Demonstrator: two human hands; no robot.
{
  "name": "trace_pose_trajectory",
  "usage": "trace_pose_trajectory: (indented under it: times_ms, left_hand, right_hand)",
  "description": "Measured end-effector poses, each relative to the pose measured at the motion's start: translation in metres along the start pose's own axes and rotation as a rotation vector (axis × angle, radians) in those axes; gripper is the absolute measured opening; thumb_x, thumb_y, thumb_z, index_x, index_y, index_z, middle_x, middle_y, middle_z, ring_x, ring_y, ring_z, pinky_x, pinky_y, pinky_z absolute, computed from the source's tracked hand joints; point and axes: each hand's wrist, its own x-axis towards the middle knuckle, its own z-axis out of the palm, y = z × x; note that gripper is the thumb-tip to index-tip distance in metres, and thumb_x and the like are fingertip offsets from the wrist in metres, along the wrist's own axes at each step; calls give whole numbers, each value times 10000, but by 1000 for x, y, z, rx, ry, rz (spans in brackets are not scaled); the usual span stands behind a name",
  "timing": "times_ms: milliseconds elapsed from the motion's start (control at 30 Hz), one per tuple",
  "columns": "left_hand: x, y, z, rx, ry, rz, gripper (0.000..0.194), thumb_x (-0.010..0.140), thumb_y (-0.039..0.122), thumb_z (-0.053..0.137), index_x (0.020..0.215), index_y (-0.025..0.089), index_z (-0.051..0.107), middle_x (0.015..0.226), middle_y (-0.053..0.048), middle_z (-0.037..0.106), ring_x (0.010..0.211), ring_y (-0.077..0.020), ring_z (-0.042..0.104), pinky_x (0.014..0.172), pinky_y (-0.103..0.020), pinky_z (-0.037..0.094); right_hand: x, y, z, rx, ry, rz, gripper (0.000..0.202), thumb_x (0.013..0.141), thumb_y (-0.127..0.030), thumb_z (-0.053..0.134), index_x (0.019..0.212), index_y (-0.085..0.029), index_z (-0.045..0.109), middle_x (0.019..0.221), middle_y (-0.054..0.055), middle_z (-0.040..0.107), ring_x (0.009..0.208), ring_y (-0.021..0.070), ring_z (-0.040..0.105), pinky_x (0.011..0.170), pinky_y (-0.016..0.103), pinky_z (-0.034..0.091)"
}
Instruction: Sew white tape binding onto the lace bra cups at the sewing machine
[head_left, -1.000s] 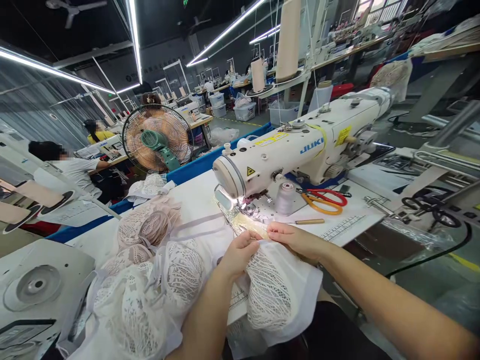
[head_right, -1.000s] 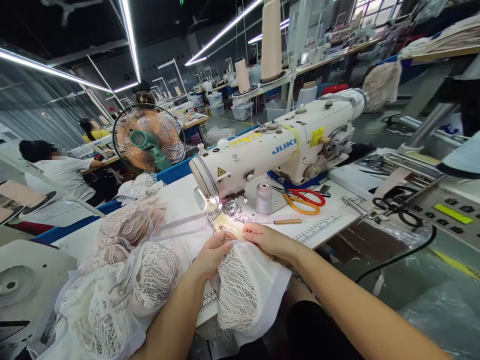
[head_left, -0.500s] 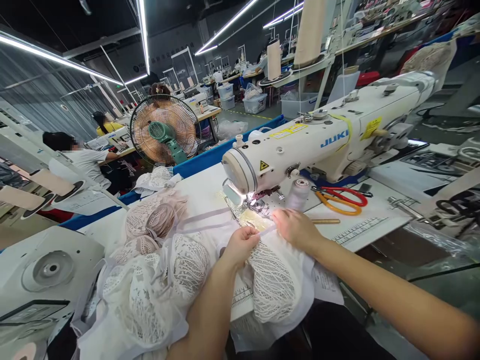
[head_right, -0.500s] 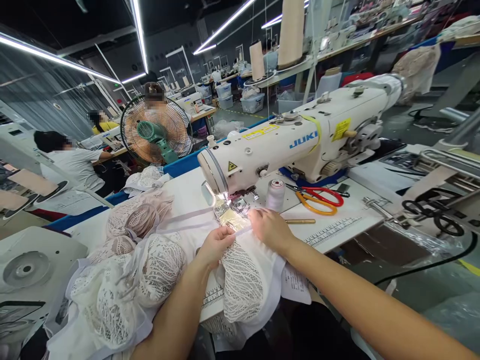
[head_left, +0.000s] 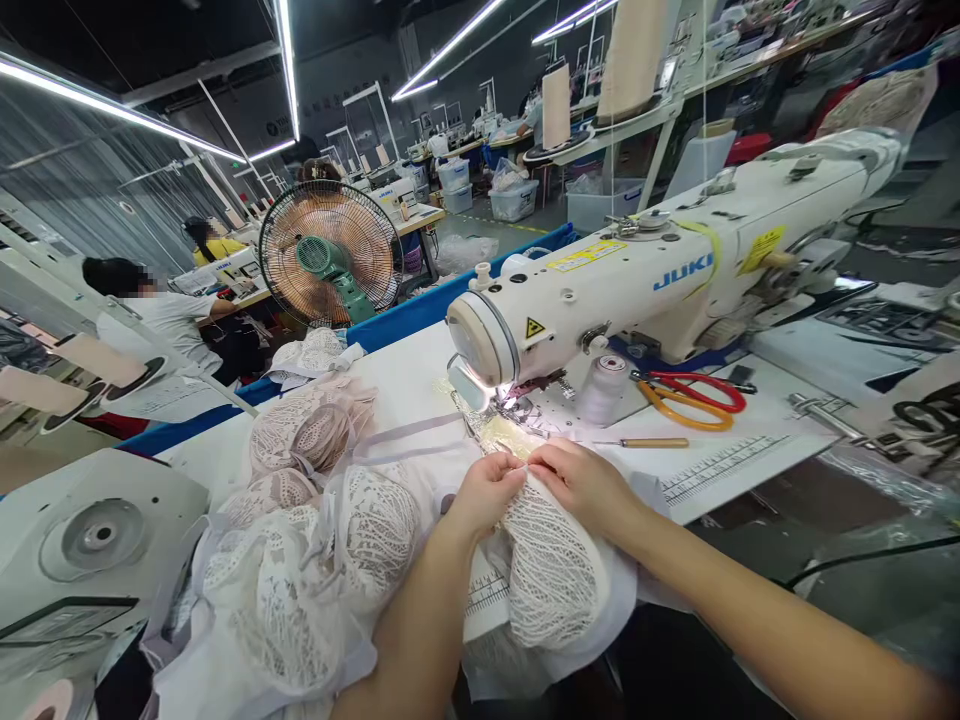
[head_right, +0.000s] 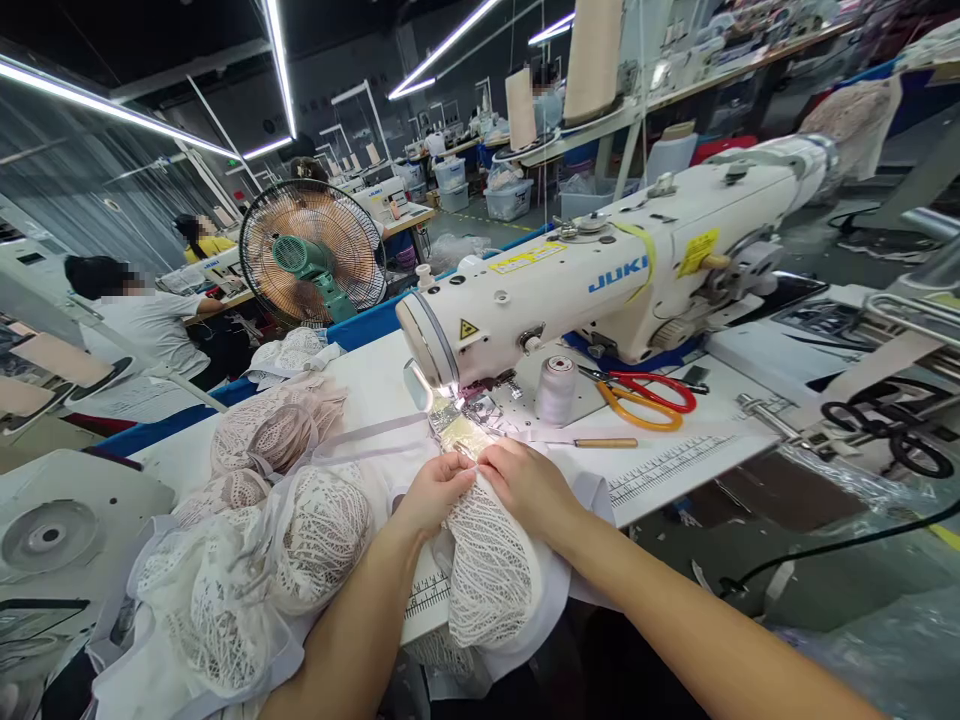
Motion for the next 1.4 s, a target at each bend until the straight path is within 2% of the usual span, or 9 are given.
trace_pose_trajectory:
  times_ms: [167, 333, 567, 667, 800, 867, 933, 1067, 1400]
  left_hand:
    - [0, -1, -1, -5, -4, -2, 265, 629, 352, 646, 725, 141, 518, 535, 49, 466, 472, -57, 381, 474, -197, 277]
    - [0, -2, 1, 14, -15, 12, 247, 637, 335, 635, 733, 143, 513, 572, 37, 495, 487, -62, 406, 480, -200, 290]
    - [-3, 1, 7, 270, 61, 139, 90, 664, 189, 557, 686, 159, 475, 554, 56, 424, 503, -63, 357, 481, -199, 257]
    - [-4, -2, 9, 420, 164, 286, 98, 660, 116, 512, 675, 176, 436, 585, 52, 411, 542, -78, 378, 508, -207, 284]
    - [-7, -7, 12, 536, 284, 484, 103, 698, 97, 475, 736, 188, 444, 672, 25, 470, 639, -111, 455, 601, -235, 357]
    - [-11, -8, 13, 579, 305, 566, 94, 715, 108, 476, 756, 191, 459, 695, 15, 492, 661, -121, 476, 621, -245, 374]
    - [-13, -10, 14, 586, 306, 613, 86, 728, 117, 479, 771, 192, 474, 703, 9, 506, 653, -121, 482, 614, -243, 385]
    - [-14, -16, 13, 486, 264, 635, 94, 754, 122, 470, 813, 190, 495, 754, -13, 545, 687, -124, 513, 636, -247, 416]
    - [-13, -7, 22, 221, 260, 496, 94, 730, 223, 577, 758, 176, 501, 662, 10, 574, 586, -98, 530, 576, -224, 426]
  right_hand:
    - [2, 3, -2, -116, 17, 81, 182, 849, -204, 327, 734, -190, 466, 787, 54, 554, 730, 182, 508, 612, 291, 365]
    - [5, 10, -12, 43, 0, 40, 163, 834, -224, 358, 705, -198, 454, 760, 32, 548, 735, 168, 508, 625, 273, 373]
    - [8, 10, -22, 344, -236, 119, 155, 842, -272, 373, 731, -210, 462, 513, -41, 533, 496, 130, 515, 531, 251, 397]
    - [-1, 9, -22, 292, -61, 20, 151, 832, -251, 412, 712, -199, 488, 641, 2, 592, 595, 136, 557, 566, 257, 429]
    - [-24, 7, -17, 108, 167, -403, 151, 847, -167, 405, 817, -187, 553, 812, 54, 621, 762, 153, 566, 649, 273, 471]
    - [-36, 5, -14, 6, 289, -523, 168, 852, -138, 408, 887, -184, 566, 860, 63, 637, 769, 153, 566, 652, 274, 483]
    - [-46, 3, -10, -89, 379, -553, 166, 851, -130, 428, 913, -178, 575, 885, 68, 646, 724, 152, 555, 606, 272, 480]
    - [-54, -3, -6, -146, 403, -560, 128, 836, -109, 462, 870, -153, 578, 883, 68, 643, 674, 147, 505, 560, 270, 450]
    - [-52, -13, -6, -109, 406, -567, 165, 842, -80, 415, 772, -132, 554, 799, 70, 607, 672, 150, 467, 567, 263, 432]
